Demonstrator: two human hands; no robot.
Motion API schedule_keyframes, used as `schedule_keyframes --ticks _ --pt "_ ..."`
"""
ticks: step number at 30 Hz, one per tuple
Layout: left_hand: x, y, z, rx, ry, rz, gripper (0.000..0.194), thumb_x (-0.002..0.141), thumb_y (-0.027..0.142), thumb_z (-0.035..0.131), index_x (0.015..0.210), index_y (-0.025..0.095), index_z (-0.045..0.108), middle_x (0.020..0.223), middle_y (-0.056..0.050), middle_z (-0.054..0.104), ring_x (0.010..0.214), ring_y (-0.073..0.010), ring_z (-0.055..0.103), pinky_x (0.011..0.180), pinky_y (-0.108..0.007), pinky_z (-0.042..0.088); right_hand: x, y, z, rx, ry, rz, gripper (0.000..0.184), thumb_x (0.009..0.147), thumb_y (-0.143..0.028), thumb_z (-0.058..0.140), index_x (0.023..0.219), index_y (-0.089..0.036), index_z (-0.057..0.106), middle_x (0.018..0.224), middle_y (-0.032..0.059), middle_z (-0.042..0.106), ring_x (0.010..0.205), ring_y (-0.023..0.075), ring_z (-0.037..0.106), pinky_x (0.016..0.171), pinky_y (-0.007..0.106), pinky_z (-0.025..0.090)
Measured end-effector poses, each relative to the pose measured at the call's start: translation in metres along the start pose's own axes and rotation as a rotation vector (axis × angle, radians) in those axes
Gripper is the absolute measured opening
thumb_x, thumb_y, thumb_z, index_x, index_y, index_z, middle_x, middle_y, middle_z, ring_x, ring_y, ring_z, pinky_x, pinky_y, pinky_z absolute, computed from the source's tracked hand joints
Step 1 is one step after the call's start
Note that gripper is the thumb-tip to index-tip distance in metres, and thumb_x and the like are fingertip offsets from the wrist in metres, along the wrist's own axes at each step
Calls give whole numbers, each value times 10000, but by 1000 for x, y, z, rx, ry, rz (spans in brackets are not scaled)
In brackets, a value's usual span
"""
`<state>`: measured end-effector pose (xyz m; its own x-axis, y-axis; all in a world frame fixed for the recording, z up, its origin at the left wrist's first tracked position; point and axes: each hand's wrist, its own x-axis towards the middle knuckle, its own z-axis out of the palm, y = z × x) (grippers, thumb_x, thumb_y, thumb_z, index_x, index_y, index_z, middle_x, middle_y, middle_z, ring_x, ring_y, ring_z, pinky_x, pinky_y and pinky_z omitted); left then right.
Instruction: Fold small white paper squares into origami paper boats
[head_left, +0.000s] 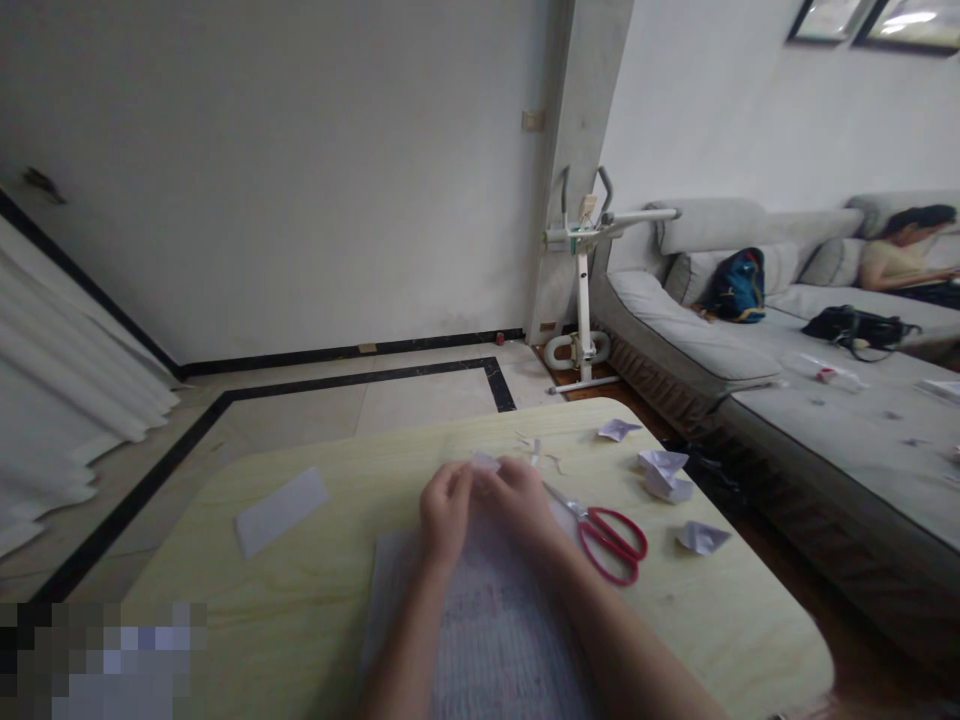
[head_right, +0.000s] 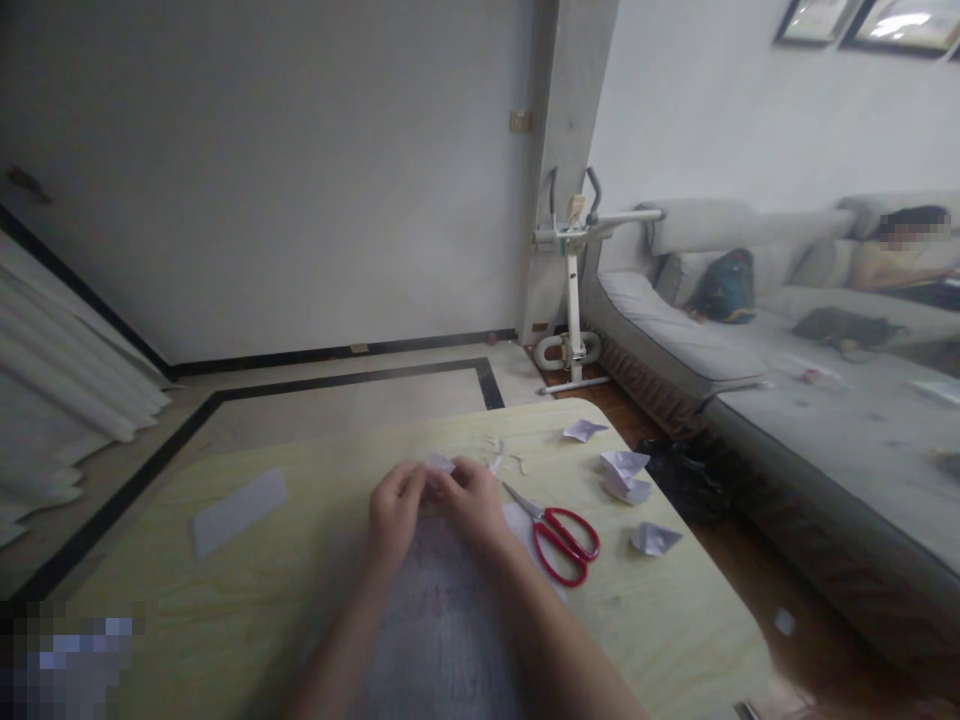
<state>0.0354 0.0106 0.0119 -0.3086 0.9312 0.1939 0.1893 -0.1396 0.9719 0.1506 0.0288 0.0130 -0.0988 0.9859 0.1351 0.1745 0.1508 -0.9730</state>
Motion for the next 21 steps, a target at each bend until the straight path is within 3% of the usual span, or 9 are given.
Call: schedule_keyframes --ticks 4,8,15,21 --pt "0 -2 2 1 -18 -5 270 792 423 536 745 169 615 675 -22 639 647 -166 597 603 -236 452 1 3 1 -50 59 20 302 778 -378 555 578 -156 513 524 -33 478 515 103 419 463 208 291" --pt "-3 -2 5 20 -94 -14 274 778 423 552 705 166 613 650 -18 626 631 -161 582 584 -228 437 3 3 -2 -27 141 -31 282 809 -351 511 602 -160 530 554 -28 482 550 111 436 503 213 324" --pt "-4 -1 6 37 -135 1 283 789 436 536 747 164 604 683 -6 611 671 -155 570 605 -221 438 3 -1 -7 47 54 -55 274 805 -356 507 624 -158 564 556 -18 504 541 122 466 488 217 355" --pt "-3 -3 4 74 -169 -5 310 790 456 533 737 162 613 643 -6 615 629 -154 577 560 -214 426 0 1 -4 165 56 34 244 795 -347 511 629 -170 536 562 -25 492 530 118 467 476 210 363"
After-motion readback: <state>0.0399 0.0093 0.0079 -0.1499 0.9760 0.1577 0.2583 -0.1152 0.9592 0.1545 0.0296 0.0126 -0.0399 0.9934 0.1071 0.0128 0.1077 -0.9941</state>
